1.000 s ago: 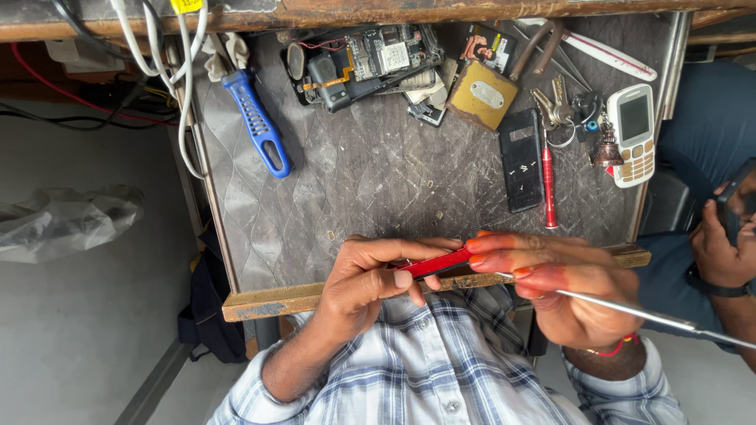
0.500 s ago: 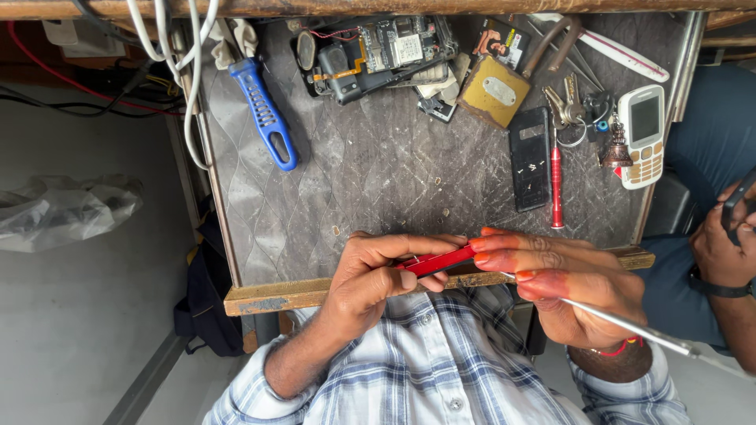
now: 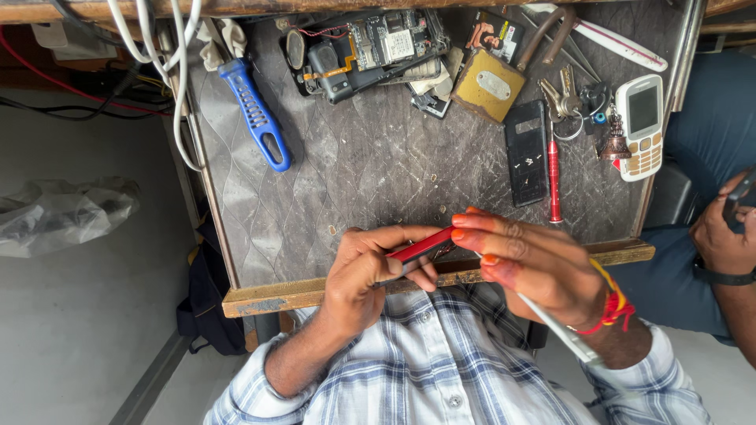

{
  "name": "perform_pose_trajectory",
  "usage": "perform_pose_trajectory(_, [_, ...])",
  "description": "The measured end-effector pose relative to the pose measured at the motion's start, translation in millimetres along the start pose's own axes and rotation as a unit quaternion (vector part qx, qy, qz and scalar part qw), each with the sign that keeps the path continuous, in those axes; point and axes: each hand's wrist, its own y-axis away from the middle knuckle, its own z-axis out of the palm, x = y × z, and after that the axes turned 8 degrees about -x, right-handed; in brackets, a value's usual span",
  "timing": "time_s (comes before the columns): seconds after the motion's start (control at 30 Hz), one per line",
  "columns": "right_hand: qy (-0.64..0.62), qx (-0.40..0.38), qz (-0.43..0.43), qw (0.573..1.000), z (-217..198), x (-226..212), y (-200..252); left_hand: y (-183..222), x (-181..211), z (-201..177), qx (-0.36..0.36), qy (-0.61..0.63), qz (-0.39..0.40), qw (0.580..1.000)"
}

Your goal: The person disassembles and reassembles a red mobile phone on a workbench. They use a screwdriver to remove screws and a thin metal tool to pry the casing apart, manipulating the internal components and keypad before reattaching the housing.

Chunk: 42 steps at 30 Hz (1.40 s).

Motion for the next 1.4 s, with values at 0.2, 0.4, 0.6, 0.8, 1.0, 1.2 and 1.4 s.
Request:
perform_pose_trajectory(0.2, [0.121, -0.043, -0.080, 0.988, 2, 5, 8, 0, -3, 4, 0.019, 0.005, 0.015, 1.000])
perform_pose_trajectory(0.4, [0.053, 0.059, 0.033, 0.996, 11, 0, 24, 6, 4, 9, -0.014, -0.016, 0.070, 0.997])
perform_pose_trajectory(0.6, [-0.097, 0.115, 0.055, 0.987, 7, -4, 22, 1, -19, 17, 0.202, -0.180, 0.080, 0.959])
perform_pose_trajectory(0.8, [0.053, 0.105, 0.022, 0.993, 20, -8, 26, 1, -23, 26, 0.166, -0.126, 0.136, 0.969])
perform_pose_trajectory(1.0, [-0.160, 0.204, 0.040, 0.965, 29, -5, 32, -1, -52, 15, 0.282, -0.133, 0.180, 0.933])
perform_pose_trajectory(1.2, [-0.130, 0.198, 0.045, 0.970, 24, -7, 19, -5, -30, 22, 0.194, -0.105, 0.182, 0.958])
perform_pose_trajectory(1.4, [-0.130, 0.208, 0.062, 0.967, 36, -11, 12, -7, -29, 19, 0.176, -0.105, 0.182, 0.962])
